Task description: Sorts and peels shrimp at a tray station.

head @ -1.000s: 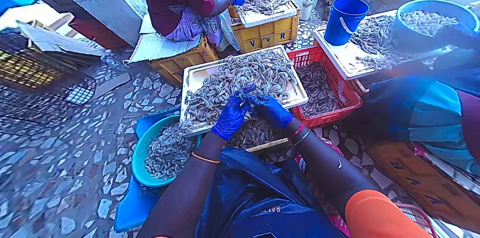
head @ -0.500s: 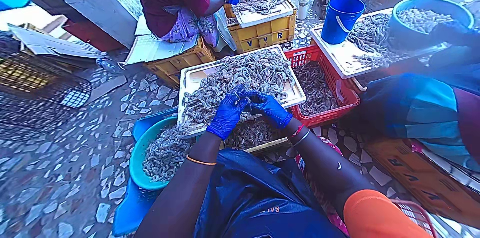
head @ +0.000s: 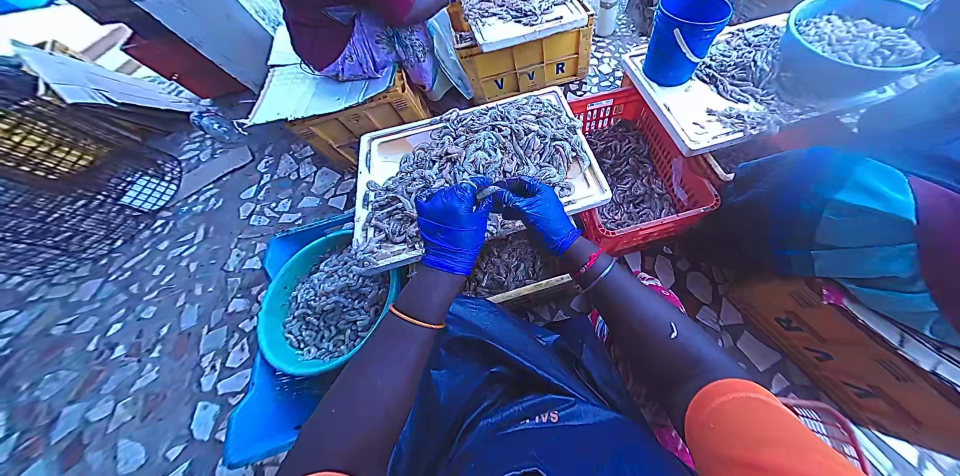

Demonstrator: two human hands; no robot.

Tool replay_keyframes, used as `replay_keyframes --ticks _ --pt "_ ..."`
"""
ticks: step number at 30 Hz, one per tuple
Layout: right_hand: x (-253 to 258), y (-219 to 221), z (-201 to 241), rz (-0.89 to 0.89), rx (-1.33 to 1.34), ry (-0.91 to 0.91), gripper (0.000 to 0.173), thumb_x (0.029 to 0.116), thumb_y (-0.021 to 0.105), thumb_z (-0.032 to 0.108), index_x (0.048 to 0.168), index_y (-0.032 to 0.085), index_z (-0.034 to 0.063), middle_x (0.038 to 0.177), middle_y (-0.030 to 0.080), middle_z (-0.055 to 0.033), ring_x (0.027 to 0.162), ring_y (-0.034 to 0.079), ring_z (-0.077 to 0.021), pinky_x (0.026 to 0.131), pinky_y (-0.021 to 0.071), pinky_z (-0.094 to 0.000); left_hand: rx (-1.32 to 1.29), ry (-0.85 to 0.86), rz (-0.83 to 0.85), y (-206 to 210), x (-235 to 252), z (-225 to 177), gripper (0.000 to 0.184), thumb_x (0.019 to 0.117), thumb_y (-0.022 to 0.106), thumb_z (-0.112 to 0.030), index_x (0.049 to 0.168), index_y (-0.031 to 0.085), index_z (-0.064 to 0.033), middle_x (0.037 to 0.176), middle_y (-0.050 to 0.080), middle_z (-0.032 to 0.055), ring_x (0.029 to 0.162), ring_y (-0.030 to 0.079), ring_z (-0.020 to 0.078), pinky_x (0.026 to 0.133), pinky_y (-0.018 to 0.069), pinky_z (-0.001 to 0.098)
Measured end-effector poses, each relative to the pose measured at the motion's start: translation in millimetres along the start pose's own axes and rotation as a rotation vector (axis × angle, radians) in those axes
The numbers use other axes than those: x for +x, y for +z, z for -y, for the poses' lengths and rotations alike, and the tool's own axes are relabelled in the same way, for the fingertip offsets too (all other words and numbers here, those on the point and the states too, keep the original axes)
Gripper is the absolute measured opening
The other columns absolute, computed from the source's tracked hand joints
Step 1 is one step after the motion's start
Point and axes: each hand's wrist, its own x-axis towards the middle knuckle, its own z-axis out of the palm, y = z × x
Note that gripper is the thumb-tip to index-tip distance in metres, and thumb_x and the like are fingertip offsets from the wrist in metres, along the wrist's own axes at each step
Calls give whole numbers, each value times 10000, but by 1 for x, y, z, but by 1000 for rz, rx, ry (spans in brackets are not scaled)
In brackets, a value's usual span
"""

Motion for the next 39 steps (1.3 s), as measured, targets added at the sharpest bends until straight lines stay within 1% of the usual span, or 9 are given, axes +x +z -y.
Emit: replay_keyframes --ticks 3,8,13,16,23,25,30,33,39 --pt "1 0 3 -47 -223 -25 222 957 740 218 1103 734 50 974 754 -66 865 718 -132 826 606 -352 8 19 64 -4 2 0 268 957 703 -233 1205 756 -146 1013 765 161 920 728 380 866 504 635" --pt "0 -5 5 8 -253 35 223 1005 671 253 1025 688 31 849 706 -70 716 677 -148 688 591 -352 -55 57 42 -6 -1 4 267 986 676 -234 1239 755 -198 1059 763 144 957 727 369 868 511 620" --pt "0 -4 6 110 -83 77 298 1021 643 167 1253 624 -19 1060 715 -135 864 724 -179 790 624 -347 -82 126 66 -2 -4 9 349 1042 546 -185 1359 689 -155 1048 732 220 959 717 409 834 541 602" --pt "-1 -2 4 94 -84 2 247 1016 643 142 1196 668 -26 987 734 -99 832 712 -132 784 613 -317 -64 93 110 -4 -3 6 361 1037 547 -177 1373 680 -185 1110 713 225 1006 700 421 847 530 617" --pt "-2 -5 6 97 -121 95 277 1068 560 221 1161 684 -8 897 702 -79 711 666 -122 690 594 -307 94 219 0 -8 1 5 242 997 610 -273 1177 765 -228 1168 720 117 982 684 365 885 487 598" --pt "-5 -6 8 135 -191 68 294 1085 525 234 1183 679 3 918 689 -80 732 652 -123 708 583 -309 171 259 -33 -3 0 9 245 1000 587 -330 1096 783 -218 1101 752 94 942 697 332 985 434 585" --pt "-4 -6 8 164 -316 14 283 1072 538 212 1169 693 -4 958 717 -100 820 690 -148 805 590 -357 213 299 -13 -5 6 7 309 989 551 -349 982 783 -145 929 763 124 813 715 334 1020 410 615" --pt "-10 -5 6 169 -355 -53 260 1073 548 197 1193 697 21 955 722 -99 810 687 -150 792 585 -355 216 294 -12 -6 9 7 293 956 583 -335 882 748 -105 821 734 132 754 702 331 996 423 601" --pt "-10 -5 7 230 -336 -45 251 1056 567 121 1246 682 5 975 751 -93 827 718 -143 821 603 -338 31 -45 189 -19 8 8 239 921 683 -272 1005 740 -56 962 739 189 929 718 393 856 500 649"
